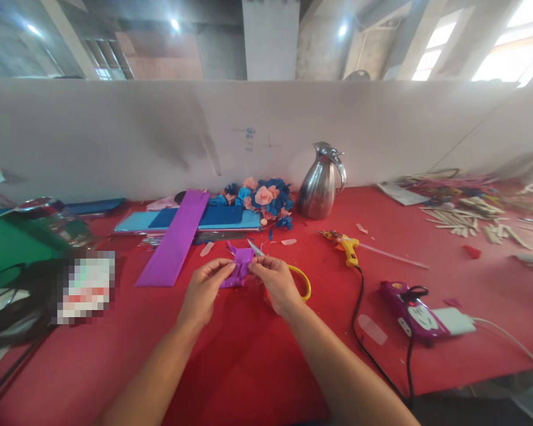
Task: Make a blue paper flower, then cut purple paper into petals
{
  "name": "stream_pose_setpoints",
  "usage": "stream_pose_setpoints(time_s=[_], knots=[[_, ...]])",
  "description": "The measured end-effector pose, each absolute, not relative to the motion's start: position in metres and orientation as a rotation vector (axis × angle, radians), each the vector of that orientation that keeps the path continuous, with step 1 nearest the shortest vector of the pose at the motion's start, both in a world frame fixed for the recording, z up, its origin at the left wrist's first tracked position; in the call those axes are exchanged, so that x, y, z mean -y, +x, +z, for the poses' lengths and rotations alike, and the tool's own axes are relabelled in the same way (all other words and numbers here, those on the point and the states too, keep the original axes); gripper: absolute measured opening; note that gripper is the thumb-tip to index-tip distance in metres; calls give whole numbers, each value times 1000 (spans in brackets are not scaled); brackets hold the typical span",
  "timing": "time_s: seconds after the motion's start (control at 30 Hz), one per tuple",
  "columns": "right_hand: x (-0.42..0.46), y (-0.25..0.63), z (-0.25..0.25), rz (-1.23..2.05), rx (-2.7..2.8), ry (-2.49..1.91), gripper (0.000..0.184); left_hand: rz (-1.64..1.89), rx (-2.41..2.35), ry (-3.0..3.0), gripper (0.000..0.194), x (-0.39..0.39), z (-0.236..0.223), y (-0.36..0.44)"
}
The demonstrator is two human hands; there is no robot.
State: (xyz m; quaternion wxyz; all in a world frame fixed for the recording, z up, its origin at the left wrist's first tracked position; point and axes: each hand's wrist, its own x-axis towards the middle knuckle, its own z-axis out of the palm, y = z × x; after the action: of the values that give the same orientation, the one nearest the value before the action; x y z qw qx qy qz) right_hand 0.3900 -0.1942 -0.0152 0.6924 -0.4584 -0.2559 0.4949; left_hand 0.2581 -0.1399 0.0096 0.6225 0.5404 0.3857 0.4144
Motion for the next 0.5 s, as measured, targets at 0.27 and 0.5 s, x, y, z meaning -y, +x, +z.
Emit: stream_pose_setpoints(time_s=[0.27,0.5], knots=[[194,394,-17,1141,552,-966,15,958,-781,958,18,132,6,256],[195,393,-16,1173,519,-946,13,953,-745,774,26,125,9,253]])
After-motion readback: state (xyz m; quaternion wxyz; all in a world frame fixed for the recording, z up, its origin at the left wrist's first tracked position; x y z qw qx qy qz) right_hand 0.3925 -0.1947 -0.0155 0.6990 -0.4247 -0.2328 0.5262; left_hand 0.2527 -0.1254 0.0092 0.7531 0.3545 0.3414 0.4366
